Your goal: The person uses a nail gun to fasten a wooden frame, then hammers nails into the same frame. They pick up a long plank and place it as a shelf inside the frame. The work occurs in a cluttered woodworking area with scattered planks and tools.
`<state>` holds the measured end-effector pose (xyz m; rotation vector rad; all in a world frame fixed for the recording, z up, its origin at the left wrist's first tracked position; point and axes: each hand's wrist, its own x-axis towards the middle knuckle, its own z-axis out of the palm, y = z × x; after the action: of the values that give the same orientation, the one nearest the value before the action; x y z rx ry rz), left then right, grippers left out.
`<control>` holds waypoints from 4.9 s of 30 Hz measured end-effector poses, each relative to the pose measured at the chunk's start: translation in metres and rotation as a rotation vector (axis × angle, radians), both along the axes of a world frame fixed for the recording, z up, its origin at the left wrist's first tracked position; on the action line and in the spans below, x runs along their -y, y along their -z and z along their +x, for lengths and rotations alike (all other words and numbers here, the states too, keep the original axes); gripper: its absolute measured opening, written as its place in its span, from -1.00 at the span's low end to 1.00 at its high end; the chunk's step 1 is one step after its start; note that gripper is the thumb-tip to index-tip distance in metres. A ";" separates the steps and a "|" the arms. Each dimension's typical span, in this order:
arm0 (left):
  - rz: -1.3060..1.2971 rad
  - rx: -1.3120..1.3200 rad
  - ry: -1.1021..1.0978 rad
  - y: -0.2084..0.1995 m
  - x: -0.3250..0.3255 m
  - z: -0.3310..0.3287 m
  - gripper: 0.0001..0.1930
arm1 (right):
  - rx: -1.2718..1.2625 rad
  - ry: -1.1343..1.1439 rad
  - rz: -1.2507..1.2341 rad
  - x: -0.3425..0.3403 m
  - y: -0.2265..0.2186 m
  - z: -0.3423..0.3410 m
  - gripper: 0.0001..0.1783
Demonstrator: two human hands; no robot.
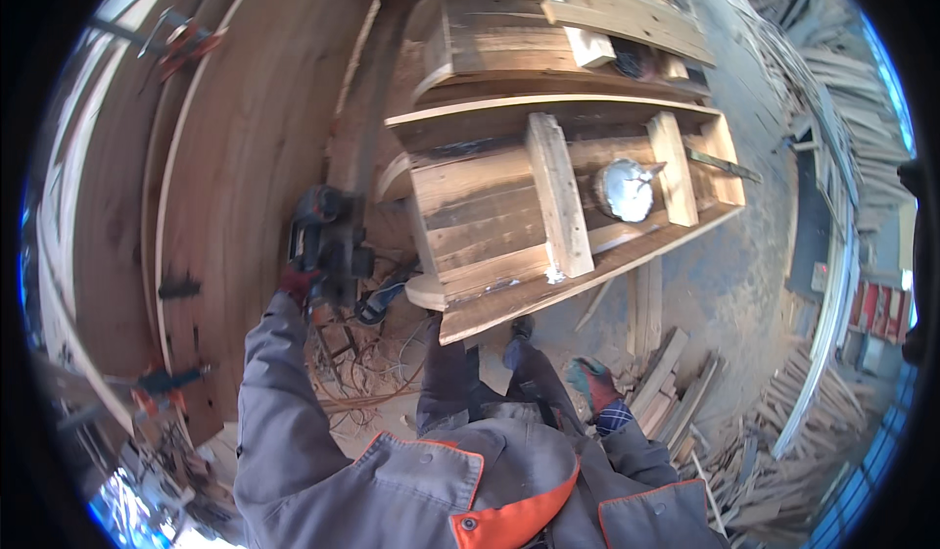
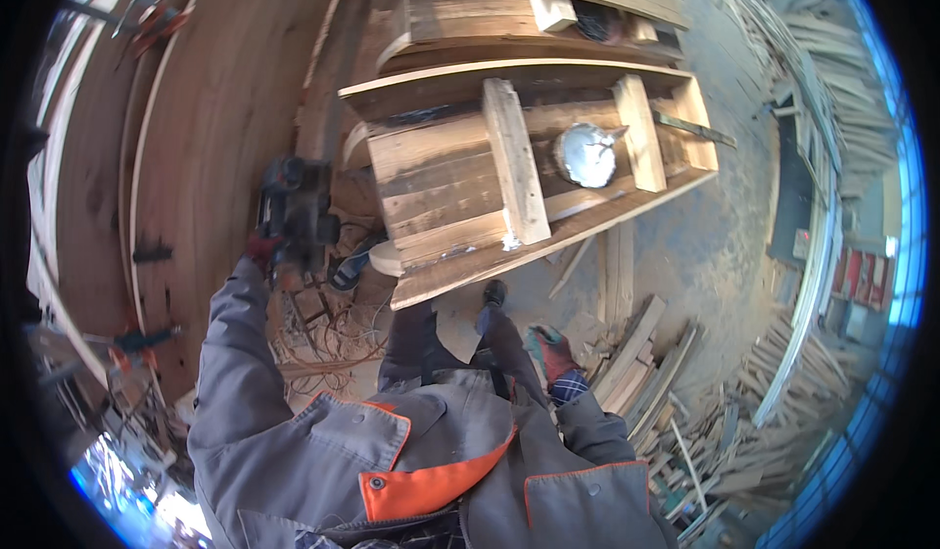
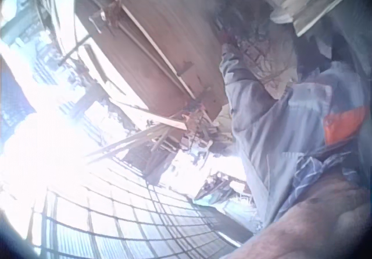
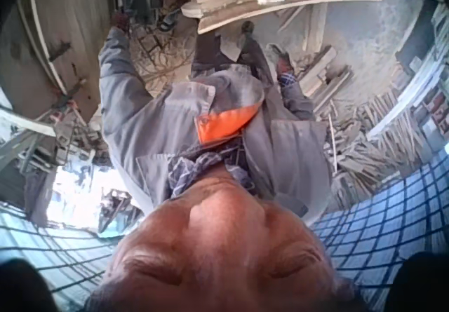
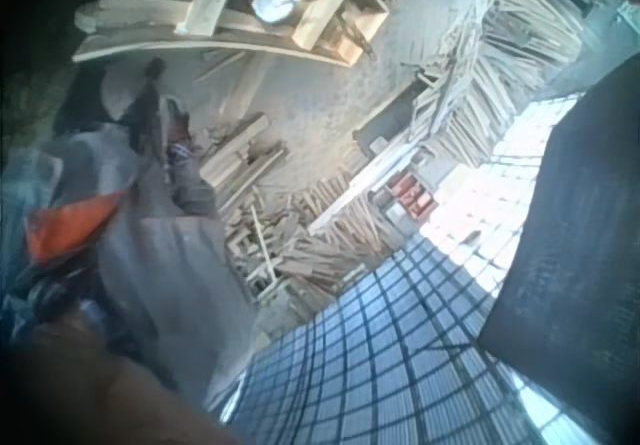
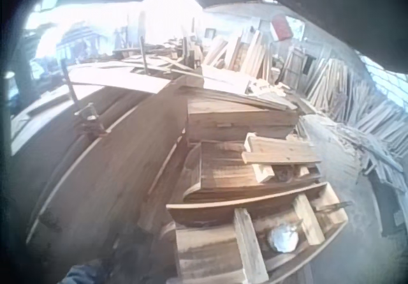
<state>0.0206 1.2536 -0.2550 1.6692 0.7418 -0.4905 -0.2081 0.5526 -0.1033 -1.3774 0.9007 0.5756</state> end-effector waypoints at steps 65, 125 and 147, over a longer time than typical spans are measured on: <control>0.843 0.661 0.789 -0.203 0.328 0.122 -0.56 | 0.359 -0.580 -0.741 -0.033 0.011 0.026 -0.70; 0.576 0.417 1.575 0.004 0.794 0.251 -0.41 | -0.674 -0.200 -0.736 0.258 -0.007 -0.100 -0.34; 0.448 0.183 1.246 -0.050 0.809 0.230 -0.60 | -0.666 -0.252 -0.758 0.282 0.021 -0.125 -0.51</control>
<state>0.2504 0.4444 -0.2053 2.4521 -0.4706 -1.0425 -0.3336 0.2709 -0.1239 -2.0446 1.5982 0.9758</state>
